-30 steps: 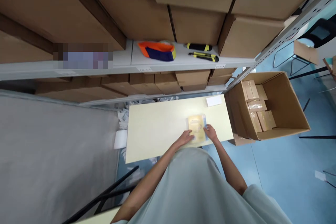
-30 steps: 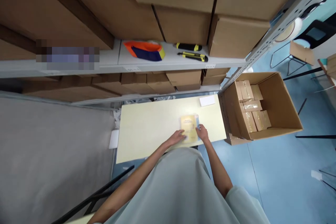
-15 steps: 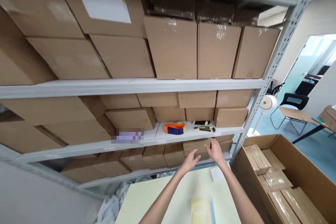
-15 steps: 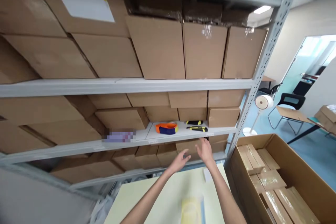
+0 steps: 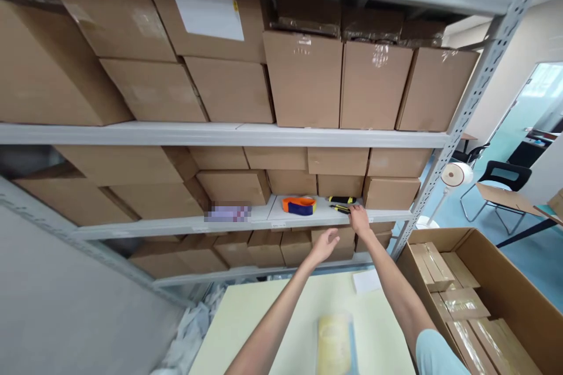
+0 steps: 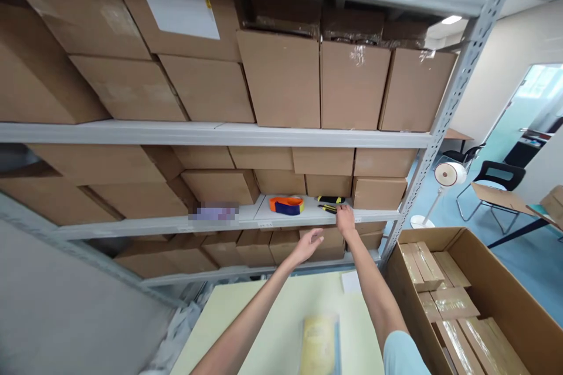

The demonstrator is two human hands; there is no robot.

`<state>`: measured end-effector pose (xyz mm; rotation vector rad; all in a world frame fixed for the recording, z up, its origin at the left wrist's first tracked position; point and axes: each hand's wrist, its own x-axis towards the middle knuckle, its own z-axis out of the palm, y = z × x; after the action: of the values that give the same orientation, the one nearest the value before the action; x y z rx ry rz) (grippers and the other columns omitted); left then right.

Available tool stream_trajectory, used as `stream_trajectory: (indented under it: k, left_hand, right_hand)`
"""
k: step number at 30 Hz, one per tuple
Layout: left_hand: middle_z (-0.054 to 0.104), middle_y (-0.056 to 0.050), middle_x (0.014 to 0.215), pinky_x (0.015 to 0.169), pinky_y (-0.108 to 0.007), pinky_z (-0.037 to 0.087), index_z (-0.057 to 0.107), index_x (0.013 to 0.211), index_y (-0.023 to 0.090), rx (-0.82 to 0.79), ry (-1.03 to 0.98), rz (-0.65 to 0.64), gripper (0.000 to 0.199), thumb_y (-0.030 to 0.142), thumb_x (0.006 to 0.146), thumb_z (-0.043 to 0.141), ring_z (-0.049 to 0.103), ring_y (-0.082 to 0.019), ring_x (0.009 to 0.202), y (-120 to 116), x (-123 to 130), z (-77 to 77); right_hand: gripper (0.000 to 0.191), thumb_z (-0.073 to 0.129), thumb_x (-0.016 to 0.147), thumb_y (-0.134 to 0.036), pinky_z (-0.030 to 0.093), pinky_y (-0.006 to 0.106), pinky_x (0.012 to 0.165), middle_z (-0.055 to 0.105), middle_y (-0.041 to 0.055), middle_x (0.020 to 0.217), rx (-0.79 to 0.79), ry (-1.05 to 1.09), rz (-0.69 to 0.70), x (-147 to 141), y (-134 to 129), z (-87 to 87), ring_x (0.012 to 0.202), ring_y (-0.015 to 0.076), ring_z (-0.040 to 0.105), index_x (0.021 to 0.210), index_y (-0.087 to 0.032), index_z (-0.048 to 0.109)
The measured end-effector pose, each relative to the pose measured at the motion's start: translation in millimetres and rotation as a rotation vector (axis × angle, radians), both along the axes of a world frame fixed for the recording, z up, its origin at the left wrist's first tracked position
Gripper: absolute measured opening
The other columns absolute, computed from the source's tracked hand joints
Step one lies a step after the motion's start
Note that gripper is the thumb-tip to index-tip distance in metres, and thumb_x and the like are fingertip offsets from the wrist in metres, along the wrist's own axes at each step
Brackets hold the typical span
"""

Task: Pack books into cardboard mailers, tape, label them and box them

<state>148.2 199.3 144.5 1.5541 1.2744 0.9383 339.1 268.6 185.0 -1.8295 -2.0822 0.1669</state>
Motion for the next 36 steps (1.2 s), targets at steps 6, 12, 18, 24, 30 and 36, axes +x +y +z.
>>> stream_trajectory:
  k: [6,12,18,24,30,36]
  left_hand:
    - [0.076,-0.018,0.135,0.118,-0.051,0.052,0.074,0.122,0.017,-0.212,-0.128,0.067,0.043,0.046,0.089,0.075,0.070,-0.033,0.130,-52.6,-6.0,-66.7]
    - [0.081,-0.015,0.113,0.102,-0.044,0.059,0.072,0.104,0.017,-0.407,-0.323,0.266,0.053,0.066,0.083,0.076,0.075,-0.029,0.108,-161.6,-2.2,-155.1]
    - [0.077,-0.007,0.089,0.093,-0.039,0.058,0.070,0.088,0.018,-0.657,-0.314,0.250,0.056,0.074,0.081,0.075,0.071,-0.022,0.087,-280.0,-9.9,-210.8]
    - [0.077,-0.008,0.094,0.089,-0.037,0.057,0.074,0.098,0.017,-0.768,-0.245,0.034,0.067,0.082,0.081,0.071,0.069,-0.023,0.090,-326.4,-38.4,-214.5]
    - [0.074,-0.007,0.090,0.083,-0.034,0.056,0.073,0.095,0.018,-0.709,-0.151,-0.114,0.062,0.079,0.088,0.064,0.069,-0.024,0.088,-319.1,-62.5,-207.7]
    - [0.072,-0.005,0.079,0.076,-0.032,0.053,0.070,0.082,0.018,-0.678,-0.094,-0.277,0.057,0.074,0.092,0.063,0.069,-0.023,0.082,-322.2,-86.5,-221.0]
  right_hand:
    - [0.038,0.056,0.100,-0.023,0.045,0.046,0.113,0.069,0.0173,0.131,0.113,0.232,0.065,0.2,-59.6,-51.6,0.124,0.0338,0.056,0.136,-0.015,0.067]
    - [0.032,0.059,0.102,-0.027,0.050,0.047,0.110,0.070,0.0150,0.128,-0.135,0.466,0.140,-30.5,-220.6,-158.5,0.121,0.0327,0.059,0.132,-0.020,0.066]
    - [0.038,0.069,0.099,-0.039,0.052,0.051,0.113,0.070,0.0149,0.127,-0.543,0.666,0.041,-33.8,-340.9,-230.0,0.121,0.0318,0.064,0.132,-0.020,0.067]
    - [0.049,0.058,0.103,-0.066,0.065,0.030,0.070,0.075,0.0022,0.100,-1.013,1.144,0.059,-37.0,-389.2,-251.4,0.075,0.0165,0.077,0.124,-0.022,0.064]
    - [0.053,0.061,0.098,-0.074,0.057,0.021,0.053,0.070,-0.0023,0.093,-0.911,1.306,-0.153,-73.8,-414.7,-249.9,0.058,0.0096,0.069,0.119,-0.025,0.061]
    - [0.057,0.055,0.099,-0.078,0.052,0.021,0.050,0.069,-0.0030,0.084,-0.747,1.210,-0.321,-106.9,-444.2,-252.5,0.055,0.0096,0.065,0.118,-0.025,0.060]
